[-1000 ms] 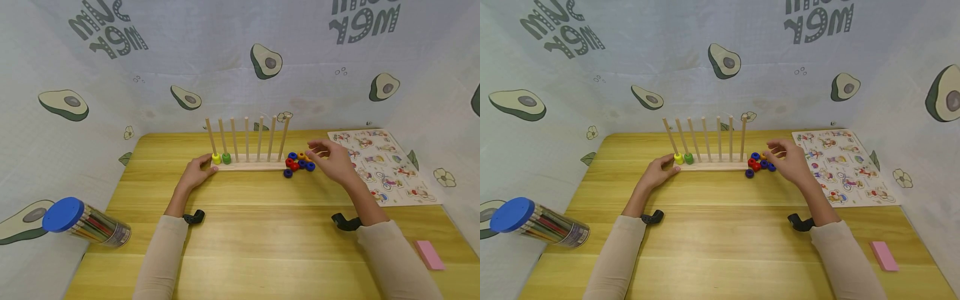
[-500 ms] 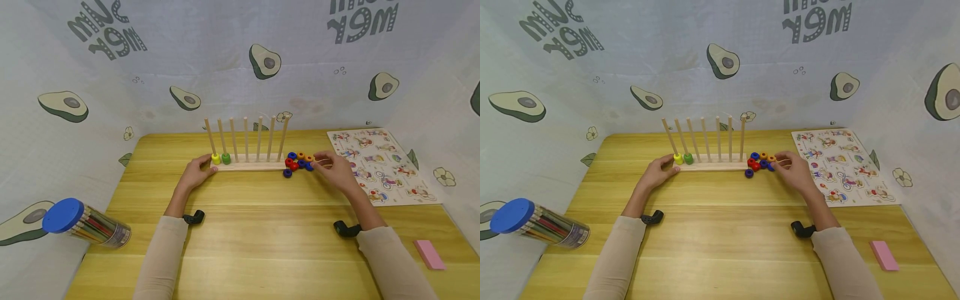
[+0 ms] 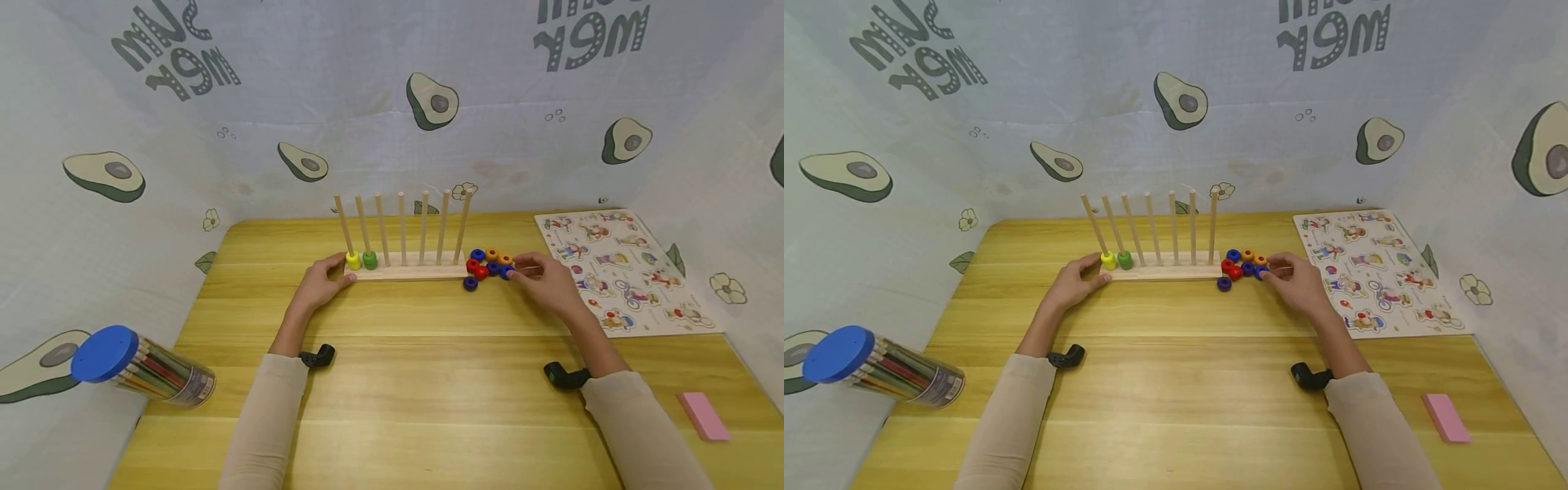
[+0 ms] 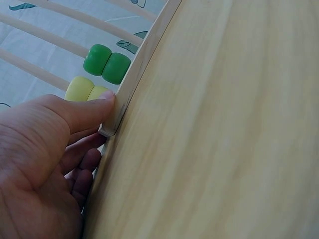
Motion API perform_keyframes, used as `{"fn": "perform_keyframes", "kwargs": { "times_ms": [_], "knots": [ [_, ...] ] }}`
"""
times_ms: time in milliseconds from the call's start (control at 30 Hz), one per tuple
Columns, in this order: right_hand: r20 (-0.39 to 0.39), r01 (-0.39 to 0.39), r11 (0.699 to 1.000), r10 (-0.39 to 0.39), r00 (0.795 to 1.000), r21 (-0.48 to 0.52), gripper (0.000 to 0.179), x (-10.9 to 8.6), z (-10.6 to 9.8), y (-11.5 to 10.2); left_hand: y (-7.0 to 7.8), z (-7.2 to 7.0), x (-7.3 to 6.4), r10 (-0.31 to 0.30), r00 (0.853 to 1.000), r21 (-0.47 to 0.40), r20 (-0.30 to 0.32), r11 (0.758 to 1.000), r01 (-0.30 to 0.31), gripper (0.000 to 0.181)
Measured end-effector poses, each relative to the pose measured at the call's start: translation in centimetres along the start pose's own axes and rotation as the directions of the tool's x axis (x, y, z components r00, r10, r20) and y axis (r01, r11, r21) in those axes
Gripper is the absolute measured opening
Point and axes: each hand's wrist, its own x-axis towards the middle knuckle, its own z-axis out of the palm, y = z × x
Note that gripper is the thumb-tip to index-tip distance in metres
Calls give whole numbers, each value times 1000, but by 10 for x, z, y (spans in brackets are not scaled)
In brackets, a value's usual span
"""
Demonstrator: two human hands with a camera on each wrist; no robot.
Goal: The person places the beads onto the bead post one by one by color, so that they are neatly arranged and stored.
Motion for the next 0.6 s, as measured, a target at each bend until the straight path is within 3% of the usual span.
{"fn": "perform_keyframes", "kwargs": {
  "times_ms": [600],
  "knots": [
    [-17,-16,999,15,1000,-51,43,7,11,4,-1,0,-1,13,1000,2,3,1000,-13,63]
  ]
}}
